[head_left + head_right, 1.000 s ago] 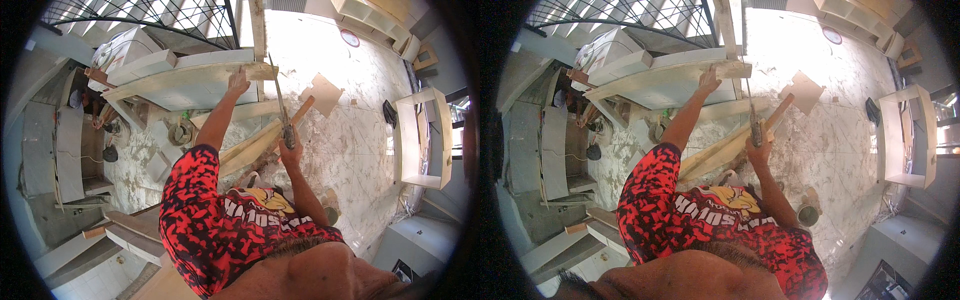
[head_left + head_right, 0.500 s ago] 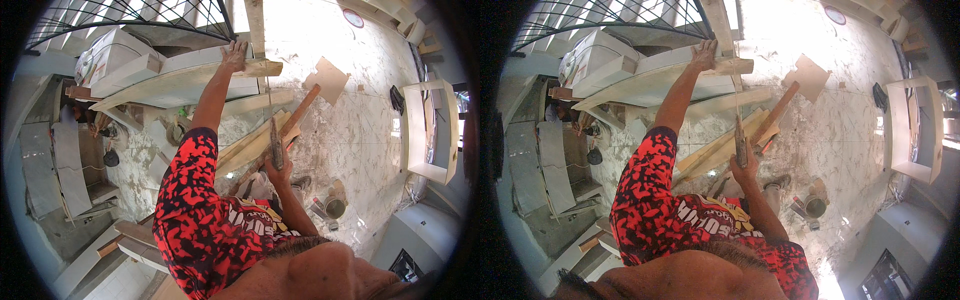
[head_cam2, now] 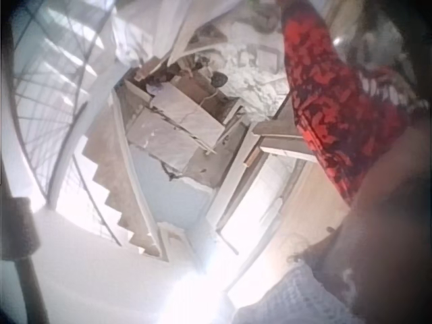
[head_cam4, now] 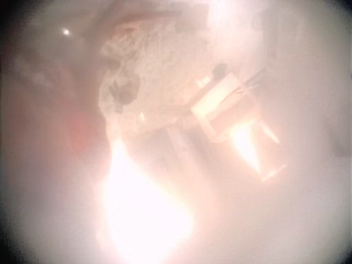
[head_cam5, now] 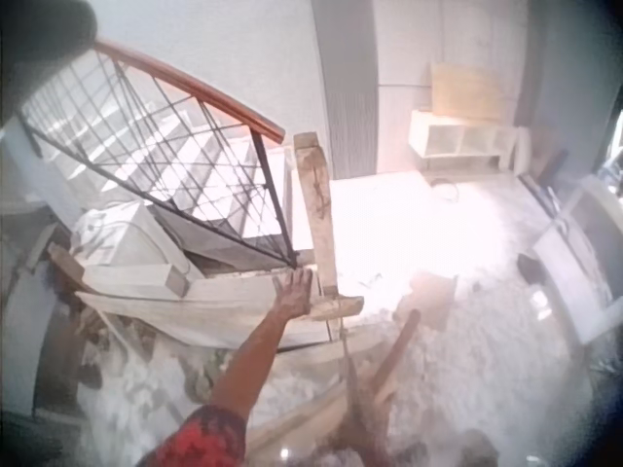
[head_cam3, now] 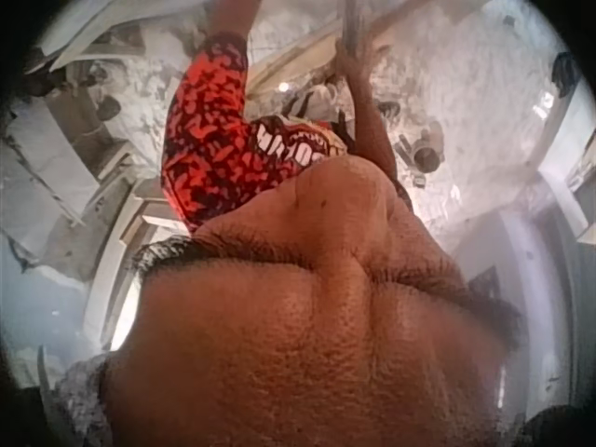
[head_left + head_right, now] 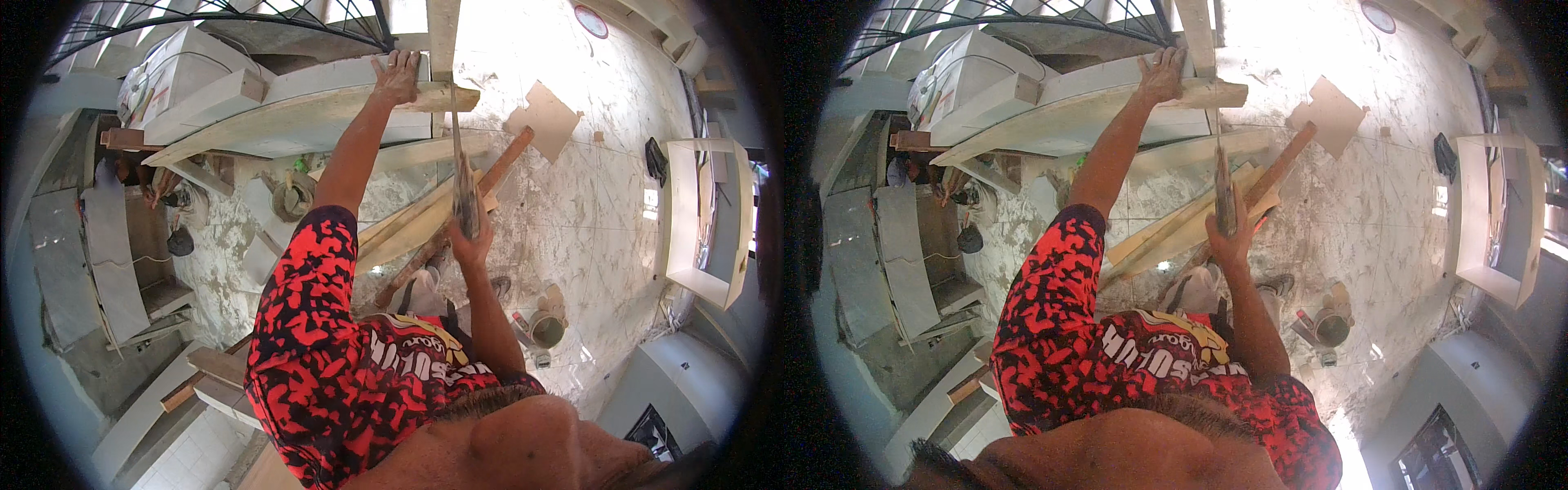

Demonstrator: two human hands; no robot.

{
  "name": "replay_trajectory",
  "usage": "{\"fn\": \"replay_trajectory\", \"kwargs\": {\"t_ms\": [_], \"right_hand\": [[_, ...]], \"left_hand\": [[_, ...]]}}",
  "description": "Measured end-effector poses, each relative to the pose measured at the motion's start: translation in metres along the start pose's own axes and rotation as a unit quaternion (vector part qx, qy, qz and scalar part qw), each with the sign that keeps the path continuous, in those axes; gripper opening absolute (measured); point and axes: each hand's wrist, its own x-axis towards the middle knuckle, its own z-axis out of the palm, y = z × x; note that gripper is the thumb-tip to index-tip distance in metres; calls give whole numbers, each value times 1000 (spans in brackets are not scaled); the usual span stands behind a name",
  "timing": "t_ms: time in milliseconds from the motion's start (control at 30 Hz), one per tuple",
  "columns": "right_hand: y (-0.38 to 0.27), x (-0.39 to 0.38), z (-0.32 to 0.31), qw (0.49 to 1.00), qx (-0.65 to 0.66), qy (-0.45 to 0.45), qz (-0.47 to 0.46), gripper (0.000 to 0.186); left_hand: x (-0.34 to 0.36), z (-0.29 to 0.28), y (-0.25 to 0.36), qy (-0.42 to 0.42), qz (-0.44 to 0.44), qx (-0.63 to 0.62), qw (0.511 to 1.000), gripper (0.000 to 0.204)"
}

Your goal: The person saws a wooden plank by hand, first checking the saw blade and then cutting through the wood.

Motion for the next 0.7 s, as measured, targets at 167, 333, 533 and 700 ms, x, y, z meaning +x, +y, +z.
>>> {"fn": "replay_trajectory", "kwargs": {"t_ms": [167, 333, 533, 700], "right_hand": [[-1, -27, -9, 998, 11, 28, -57, 60], [9, 7, 5, 990, -75, 52, -110, 68], [4, -32, -13, 996, -80, -6, -32, 66], [6, -27, -5, 998, -44, 19, -50, 61]], "left_hand": [[-4, 6, -3, 9, -5, -6, 1000, 107], [1, 3, 2, 5, -18, 16, 1000, 107], [-1, 0, 2, -12, -12, 8, 1000, 105], [1, 5, 2, -14, -28, 22, 999, 105]]}}
